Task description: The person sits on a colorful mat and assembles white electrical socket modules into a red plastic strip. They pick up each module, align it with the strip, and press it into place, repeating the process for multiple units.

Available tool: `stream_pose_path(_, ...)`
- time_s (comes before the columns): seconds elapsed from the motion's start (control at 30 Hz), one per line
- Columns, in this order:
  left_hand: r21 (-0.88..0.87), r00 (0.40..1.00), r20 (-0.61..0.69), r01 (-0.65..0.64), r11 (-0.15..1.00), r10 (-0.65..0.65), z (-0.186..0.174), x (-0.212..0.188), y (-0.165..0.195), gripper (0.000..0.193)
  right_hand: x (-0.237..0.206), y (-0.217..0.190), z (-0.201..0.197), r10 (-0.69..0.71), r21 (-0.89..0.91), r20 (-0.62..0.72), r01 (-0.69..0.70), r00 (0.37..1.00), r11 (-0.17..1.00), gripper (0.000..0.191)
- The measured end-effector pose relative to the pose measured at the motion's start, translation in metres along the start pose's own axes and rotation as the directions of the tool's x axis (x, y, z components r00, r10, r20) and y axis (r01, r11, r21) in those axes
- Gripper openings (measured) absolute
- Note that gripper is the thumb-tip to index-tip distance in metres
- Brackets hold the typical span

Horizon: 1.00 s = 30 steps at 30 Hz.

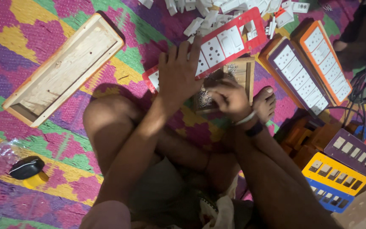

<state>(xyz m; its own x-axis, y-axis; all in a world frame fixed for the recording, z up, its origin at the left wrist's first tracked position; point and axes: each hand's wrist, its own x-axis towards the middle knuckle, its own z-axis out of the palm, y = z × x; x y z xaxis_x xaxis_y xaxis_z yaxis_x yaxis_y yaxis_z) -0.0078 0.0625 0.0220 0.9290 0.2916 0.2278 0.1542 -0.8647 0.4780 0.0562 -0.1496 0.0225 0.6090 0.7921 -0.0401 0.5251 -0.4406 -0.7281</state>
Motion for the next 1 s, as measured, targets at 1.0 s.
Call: stream_pose_path(1.0,0.057,0.99,0.106,-0.102,0.993,0.095,0.001,-0.009,0.019,0.099,0.003,0.017,-0.025,0.539,0.52,-0.294,-0.341,0.789,0.783,0.012)
